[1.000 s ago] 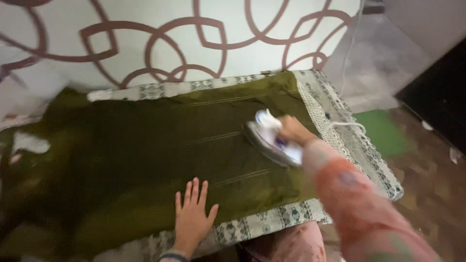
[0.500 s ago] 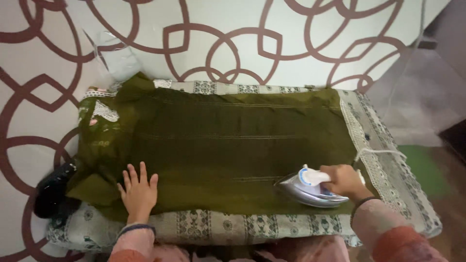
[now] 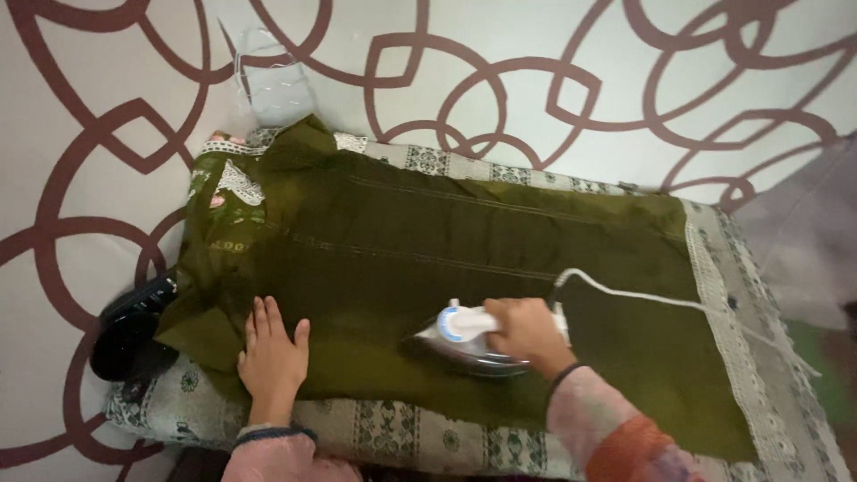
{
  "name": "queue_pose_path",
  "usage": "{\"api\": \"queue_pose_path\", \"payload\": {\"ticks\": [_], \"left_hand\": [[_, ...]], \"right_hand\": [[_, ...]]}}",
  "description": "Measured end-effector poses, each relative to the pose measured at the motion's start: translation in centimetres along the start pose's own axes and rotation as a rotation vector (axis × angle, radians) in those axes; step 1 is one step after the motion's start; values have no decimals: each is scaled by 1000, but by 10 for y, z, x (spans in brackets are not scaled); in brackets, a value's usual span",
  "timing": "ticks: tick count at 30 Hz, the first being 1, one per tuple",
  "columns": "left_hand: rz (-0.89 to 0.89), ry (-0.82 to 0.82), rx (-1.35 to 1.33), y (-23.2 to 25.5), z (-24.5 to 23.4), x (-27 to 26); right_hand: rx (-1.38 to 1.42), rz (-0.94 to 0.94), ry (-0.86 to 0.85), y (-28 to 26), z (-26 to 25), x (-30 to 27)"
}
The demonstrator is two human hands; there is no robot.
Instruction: Ironing a green embroidered garment on an ironing board.
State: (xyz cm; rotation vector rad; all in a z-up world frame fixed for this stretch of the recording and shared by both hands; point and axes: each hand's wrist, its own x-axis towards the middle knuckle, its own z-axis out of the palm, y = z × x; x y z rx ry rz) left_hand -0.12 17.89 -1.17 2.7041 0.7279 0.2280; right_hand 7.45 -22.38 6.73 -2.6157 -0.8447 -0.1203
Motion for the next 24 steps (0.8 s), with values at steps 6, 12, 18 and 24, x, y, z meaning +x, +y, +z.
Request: {"api": "queue_pose_path", "payload": {"ticks": [6, 12, 18, 24], "left_hand": [[-44, -62, 148, 4, -6, -1], [-35, 11, 140, 10, -7, -5], [-10, 64, 95, 5, -4, -5], [11, 82, 86, 4, -6, -6]], "right_hand": [[-111, -40, 34, -43, 38, 69], [-140, 13, 120, -58, 59, 138], [-120, 262, 19, -78, 58, 187], [81, 231, -140, -59, 56, 168]]}}
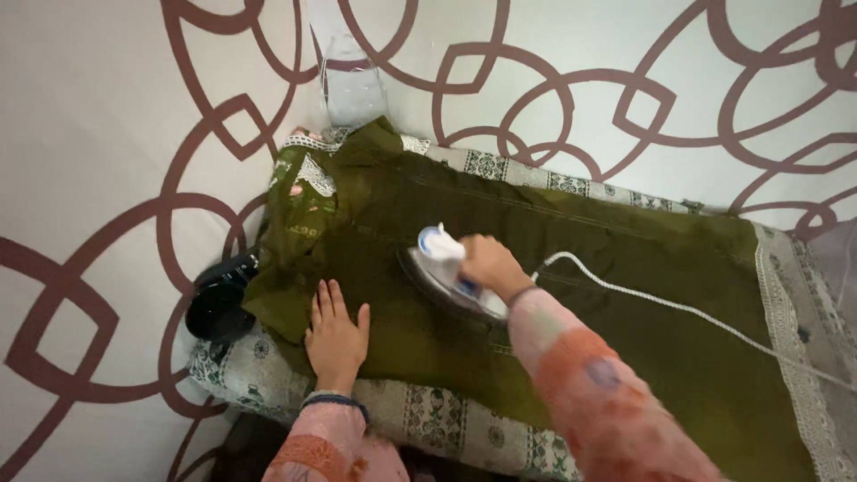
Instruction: Ironing a green embroidered garment on an ironing board.
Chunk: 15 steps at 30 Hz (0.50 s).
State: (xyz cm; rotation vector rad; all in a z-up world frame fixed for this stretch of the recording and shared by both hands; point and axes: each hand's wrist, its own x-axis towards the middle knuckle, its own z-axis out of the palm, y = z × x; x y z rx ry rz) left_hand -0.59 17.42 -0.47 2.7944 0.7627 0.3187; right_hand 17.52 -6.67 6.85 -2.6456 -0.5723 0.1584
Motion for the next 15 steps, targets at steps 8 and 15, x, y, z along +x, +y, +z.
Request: {"api": "queue_pose_path", "payload": {"ticks": [8, 15], "left_hand": [[47, -9, -24, -5, 2, -7], [37, 32, -11, 0, -1, -2]], "right_hand": [[-33, -278, -373, 38, -36, -130], [-43, -181, -461, 116, -64, -194]]}}
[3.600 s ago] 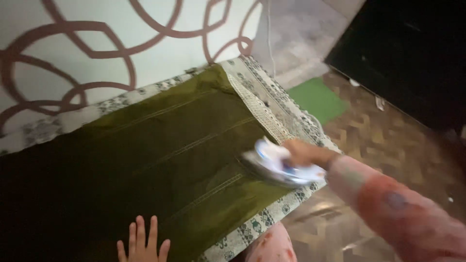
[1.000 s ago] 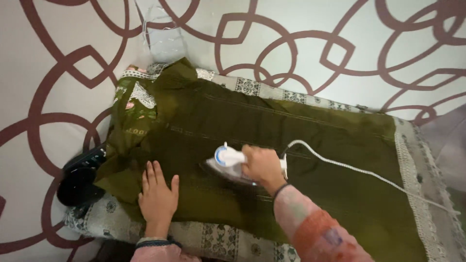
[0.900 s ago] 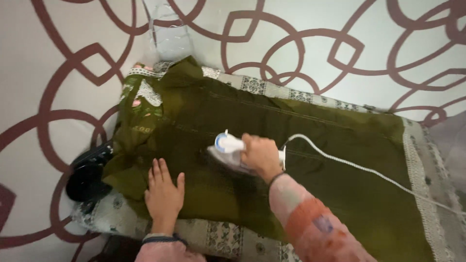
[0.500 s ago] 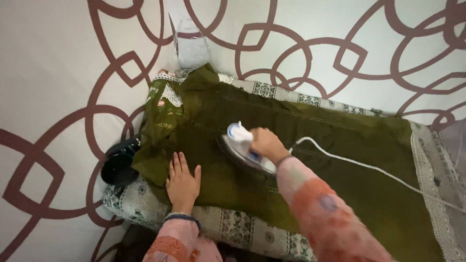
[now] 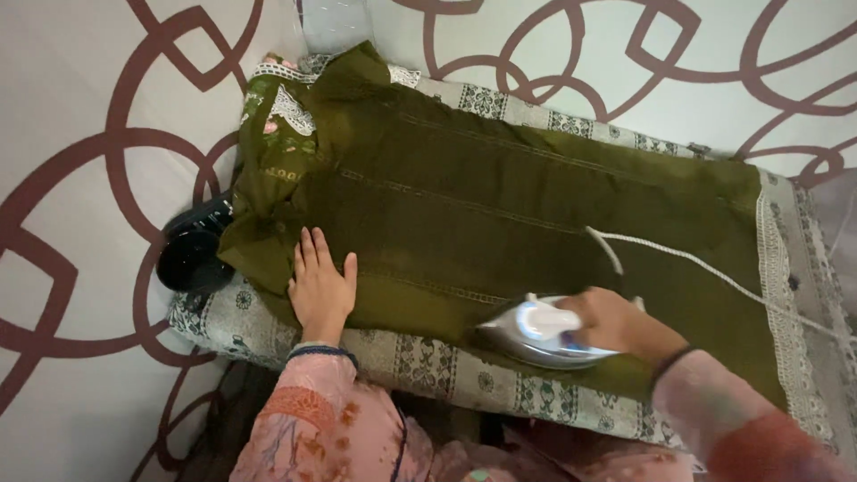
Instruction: Ironing a green embroidered garment on an ironing board.
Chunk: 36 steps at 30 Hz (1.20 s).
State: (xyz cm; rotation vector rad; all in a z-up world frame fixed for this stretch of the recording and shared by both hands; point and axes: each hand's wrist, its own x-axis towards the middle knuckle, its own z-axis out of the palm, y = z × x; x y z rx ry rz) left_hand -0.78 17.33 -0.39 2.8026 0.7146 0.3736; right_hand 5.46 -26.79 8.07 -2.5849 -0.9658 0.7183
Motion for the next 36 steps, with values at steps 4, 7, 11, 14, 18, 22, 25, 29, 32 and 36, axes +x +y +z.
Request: {"api": "queue_pose_path", "payload": {"ticks": [4, 7, 11, 14, 18, 22, 25, 29, 32, 36], "left_hand": [[-11, -70, -43, -4, -10, -3], [405, 326, -239, -34, 2, -25], [625, 19, -243, -67, -19, -67], [666, -96, -118, -85, -33, -76], [671, 92, -105, -88, -32, -78], [651, 120, -85, -94, -10, -77], [726, 76, -102, -102, -8, -78], [693, -56, -84, -90, -40, -67], [720, -175, 21, -91, -48, -62], [791, -98, -54, -95, -44, -67]], "right_hand": [[80, -21, 9, 47, 15, -42], [132, 23, 76, 58, 27, -59], [151, 51, 131, 5, 21, -66], [337, 97, 136, -26, 23, -56], [249, 141, 191, -35, 35, -37], [237, 198, 270, -45, 37, -24], [332, 272, 209, -69, 24, -19], [425, 245, 127, -65, 19, 2], [239, 94, 67, -66, 20, 25], [272, -61, 98, -95, 29, 54]]}}
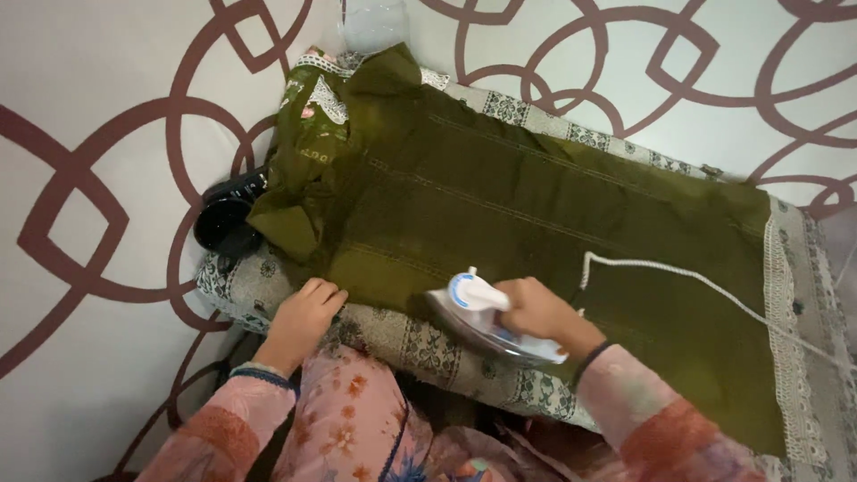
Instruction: Ironing a green embroidered garment on an ironing board.
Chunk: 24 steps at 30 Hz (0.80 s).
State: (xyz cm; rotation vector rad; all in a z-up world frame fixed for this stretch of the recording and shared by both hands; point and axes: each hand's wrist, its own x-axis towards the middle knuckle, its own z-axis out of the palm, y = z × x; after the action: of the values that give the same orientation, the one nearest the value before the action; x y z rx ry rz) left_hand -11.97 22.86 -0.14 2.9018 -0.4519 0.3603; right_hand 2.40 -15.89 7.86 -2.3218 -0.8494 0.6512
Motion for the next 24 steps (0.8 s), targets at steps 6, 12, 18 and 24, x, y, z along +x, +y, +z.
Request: {"api": "queue_pose_path", "payload": {"ticks": [6, 12, 18, 24], "left_hand": [[-23, 226, -93, 10, -6, 0], [-11, 272, -148, 12, -3, -6], [-164, 359, -267, 7, 24, -14], [-279, 387, -310, 11, 34, -15]], "right_hand": [[95, 145, 30, -54, 35, 40], [311, 34, 160, -59, 95, 97], [420, 127, 234, -130, 90, 124], [314, 89, 273, -108, 94, 171]]}}
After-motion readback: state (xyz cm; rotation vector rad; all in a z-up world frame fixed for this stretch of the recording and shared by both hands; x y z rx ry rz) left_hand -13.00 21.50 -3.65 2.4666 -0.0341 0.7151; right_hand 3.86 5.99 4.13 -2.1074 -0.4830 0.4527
